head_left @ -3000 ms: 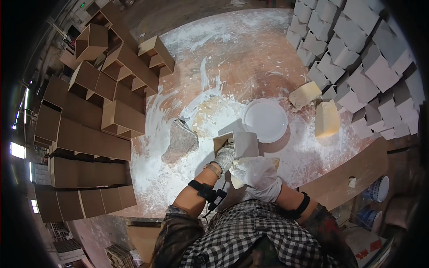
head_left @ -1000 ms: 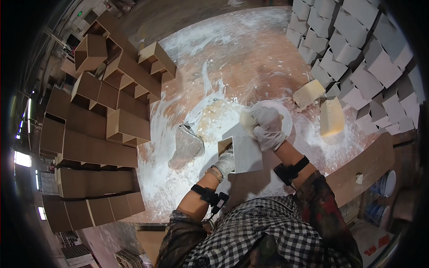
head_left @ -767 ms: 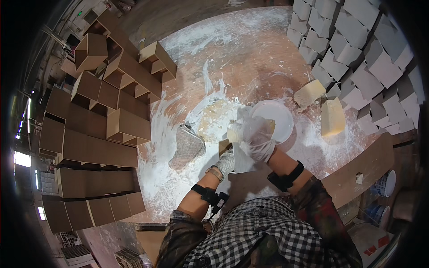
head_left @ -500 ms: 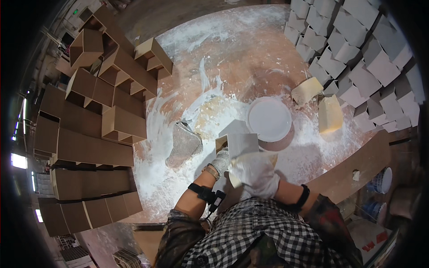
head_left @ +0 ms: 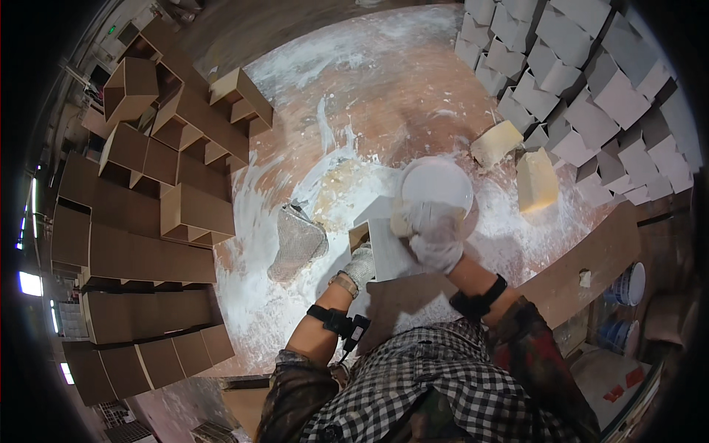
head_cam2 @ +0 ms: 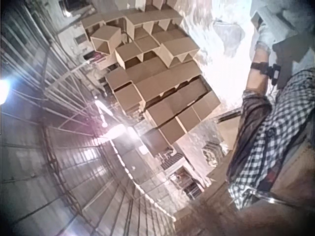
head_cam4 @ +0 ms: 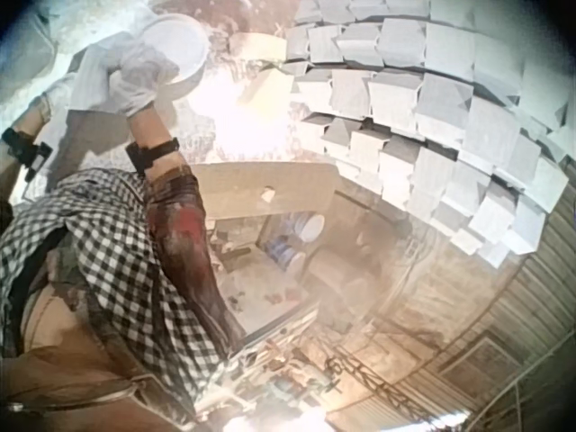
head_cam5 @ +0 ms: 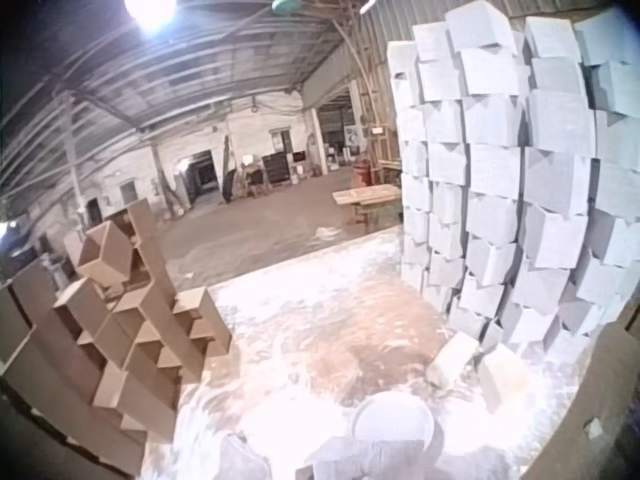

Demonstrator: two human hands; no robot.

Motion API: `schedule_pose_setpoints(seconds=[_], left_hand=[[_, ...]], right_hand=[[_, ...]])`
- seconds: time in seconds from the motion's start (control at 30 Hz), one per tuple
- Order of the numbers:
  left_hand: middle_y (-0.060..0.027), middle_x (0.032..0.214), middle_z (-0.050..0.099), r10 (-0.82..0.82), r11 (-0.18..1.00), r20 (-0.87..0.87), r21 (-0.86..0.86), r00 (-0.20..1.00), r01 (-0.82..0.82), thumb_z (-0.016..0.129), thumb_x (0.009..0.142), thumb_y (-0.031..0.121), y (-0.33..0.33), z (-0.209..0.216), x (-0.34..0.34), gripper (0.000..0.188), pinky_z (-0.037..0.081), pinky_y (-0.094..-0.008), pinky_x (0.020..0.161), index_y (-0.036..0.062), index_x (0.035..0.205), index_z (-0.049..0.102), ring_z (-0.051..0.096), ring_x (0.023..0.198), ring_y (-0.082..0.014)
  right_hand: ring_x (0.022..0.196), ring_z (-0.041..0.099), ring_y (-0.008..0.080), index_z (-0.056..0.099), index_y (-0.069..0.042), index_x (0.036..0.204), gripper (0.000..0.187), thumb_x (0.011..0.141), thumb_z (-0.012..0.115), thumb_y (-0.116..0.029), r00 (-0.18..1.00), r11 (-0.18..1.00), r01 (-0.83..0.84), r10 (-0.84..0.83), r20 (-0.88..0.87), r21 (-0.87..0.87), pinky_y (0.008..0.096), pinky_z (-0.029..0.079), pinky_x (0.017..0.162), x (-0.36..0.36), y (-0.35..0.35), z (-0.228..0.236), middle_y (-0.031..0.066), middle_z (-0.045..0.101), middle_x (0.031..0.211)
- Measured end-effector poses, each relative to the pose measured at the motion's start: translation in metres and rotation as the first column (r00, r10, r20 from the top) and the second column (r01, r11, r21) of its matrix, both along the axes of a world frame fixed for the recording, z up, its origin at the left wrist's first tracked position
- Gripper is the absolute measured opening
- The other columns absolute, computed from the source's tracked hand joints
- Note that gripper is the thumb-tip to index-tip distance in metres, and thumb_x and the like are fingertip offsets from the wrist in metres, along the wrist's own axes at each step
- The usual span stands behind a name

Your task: The person paints the interior of small cardboard boxes white using a sponge. They repeatedly dip the sponge into a bucket of white paint and apply it to the inside surfaces of the boxes, then place the finished boxes into a stack.

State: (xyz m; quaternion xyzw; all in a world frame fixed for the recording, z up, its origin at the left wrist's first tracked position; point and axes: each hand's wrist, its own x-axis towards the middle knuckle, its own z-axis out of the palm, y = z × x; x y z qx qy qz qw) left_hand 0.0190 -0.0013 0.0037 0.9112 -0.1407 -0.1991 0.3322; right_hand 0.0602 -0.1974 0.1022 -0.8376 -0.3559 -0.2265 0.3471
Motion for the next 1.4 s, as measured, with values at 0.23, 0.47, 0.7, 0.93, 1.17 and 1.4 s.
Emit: schedule_pose_setpoints(seconds=[0.23,0.47,0.7,0.93,1.17,1.4], left_hand=[[-0.0190,0.112,0.061,0.029,0.994,-0.074,0.107,0.997,-0.021,0.055,0.085,0.037,0.001,0.006,0.000,0.045,0.049,-0.0408,0.082,0.0044,0.116,0.058,0.060,0.101,-0.0342],[-0.0214,0.116,0.057,-0.196,0.970,0.126,0.167,0.972,0.174,0.054,0.084,0.032,-0.012,0.006,0.011,0.044,0.046,-0.0401,0.089,0.0039,0.118,0.056,0.057,0.106,-0.0352],[-0.0207,0.110,0.058,-0.205,0.943,0.154,0.296,0.966,0.153,0.051,0.083,0.022,-0.014,0.014,0.012,0.036,0.046,-0.0426,0.087,0.0027,0.113,0.057,0.057,0.101,-0.0362],[-0.0209,0.105,0.058,-0.144,0.979,0.342,0.184,0.929,0.083,0.053,0.077,0.015,-0.012,-0.018,0.011,0.033,0.047,-0.0431,0.084,0.0016,0.107,0.058,0.058,0.096,-0.0352],[-0.0210,0.102,0.060,0.286,0.902,0.162,-0.379,0.944,-0.208,0.058,0.074,0.017,-0.012,-0.067,0.007,0.034,0.047,-0.0434,0.085,0.0029,0.105,0.061,0.059,0.097,-0.0343],[-0.0196,0.107,0.060,0.020,0.988,0.176,0.150,0.984,-0.047,0.052,0.084,0.021,-0.021,0.004,0.012,0.033,0.048,-0.0431,0.085,0.0073,0.113,0.057,0.059,0.103,-0.0333]], right_hand=[[0.079,0.064,0.0241,0.066,-0.008,0.091,0.026,0.066,0.062,-0.003,0.963,0.967,-0.169,0.202,-0.177,0.189,0.0327,0.052,0.066,-0.093,-0.027,-0.015,0.0081,0.065,0.088],[0.079,0.062,0.0291,0.064,-0.006,0.097,0.032,0.065,0.060,-0.004,0.906,0.965,-0.136,0.212,-0.366,0.224,0.0358,0.050,0.070,-0.068,-0.046,0.006,0.0102,0.065,0.091],[0.076,0.056,0.0315,0.060,-0.007,0.094,0.029,0.067,0.058,-0.018,0.976,0.990,-0.002,-0.028,-0.215,-0.140,0.0416,0.044,0.071,-0.008,-0.013,0.052,0.0133,0.056,0.079],[0.074,0.061,0.0317,0.066,-0.013,0.079,0.015,0.069,0.058,-0.020,0.978,0.941,-0.065,-0.006,-0.207,-0.331,0.0424,0.045,0.064,0.029,0.029,0.076,0.0112,0.063,0.076],[0.070,0.061,0.0330,0.065,-0.010,0.070,0.007,0.067,0.060,-0.015,0.976,0.808,-0.153,0.035,-0.214,-0.569,0.0425,0.045,0.061,-0.004,0.045,0.087,0.0148,0.062,0.070],[0.075,0.062,0.0259,0.064,-0.012,0.087,0.020,0.068,0.062,-0.017,0.878,0.574,-0.456,0.169,-0.447,-0.680,0.0386,0.045,0.064,-0.072,0.015,0.092,0.0076,0.060,0.077]])
